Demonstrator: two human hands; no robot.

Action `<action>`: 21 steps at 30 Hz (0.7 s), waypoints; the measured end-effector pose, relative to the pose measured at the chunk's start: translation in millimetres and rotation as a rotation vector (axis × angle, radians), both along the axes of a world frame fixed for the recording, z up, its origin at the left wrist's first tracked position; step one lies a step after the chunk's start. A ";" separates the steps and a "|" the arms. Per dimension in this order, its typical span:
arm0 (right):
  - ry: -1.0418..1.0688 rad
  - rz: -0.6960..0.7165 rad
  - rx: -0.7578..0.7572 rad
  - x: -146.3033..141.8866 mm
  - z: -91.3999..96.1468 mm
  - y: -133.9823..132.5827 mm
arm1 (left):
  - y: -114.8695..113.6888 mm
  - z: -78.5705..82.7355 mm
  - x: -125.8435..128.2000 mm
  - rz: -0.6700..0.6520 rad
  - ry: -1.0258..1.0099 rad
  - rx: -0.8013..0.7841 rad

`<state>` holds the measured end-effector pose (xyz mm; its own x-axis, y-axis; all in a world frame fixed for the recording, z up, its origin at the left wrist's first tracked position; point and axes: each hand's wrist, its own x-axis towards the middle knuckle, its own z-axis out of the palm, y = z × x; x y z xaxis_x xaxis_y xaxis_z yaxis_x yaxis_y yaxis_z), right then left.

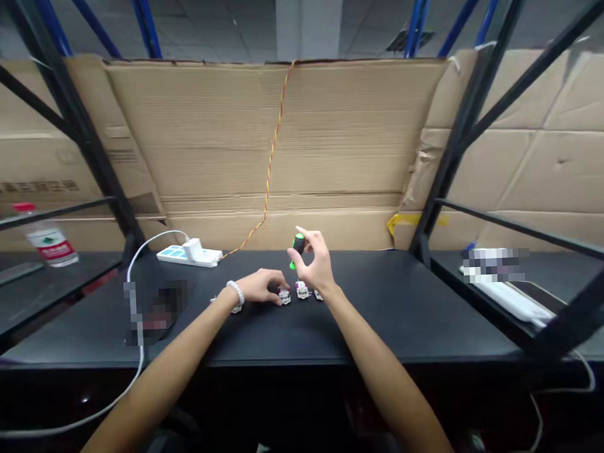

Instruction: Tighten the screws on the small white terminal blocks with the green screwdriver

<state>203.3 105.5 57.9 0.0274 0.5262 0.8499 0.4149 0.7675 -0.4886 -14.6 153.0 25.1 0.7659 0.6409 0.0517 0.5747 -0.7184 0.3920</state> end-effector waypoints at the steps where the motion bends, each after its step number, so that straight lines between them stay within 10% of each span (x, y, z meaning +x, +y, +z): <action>1: 0.001 0.012 -0.004 0.0 -0.6 0.6 | -0.1 0.0 0.1 0.001 0.001 0.001; 21: 0.044 0.002 -0.017 -2.4 -1.3 -0.3 | -0.2 -1.4 -0.9 -0.012 -0.012 0.019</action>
<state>200.9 105.2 56.5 0.0639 0.5404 0.8390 0.3910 0.7599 -0.5193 -15.5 152.7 23.7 0.7730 0.6302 0.0728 0.5610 -0.7327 0.3853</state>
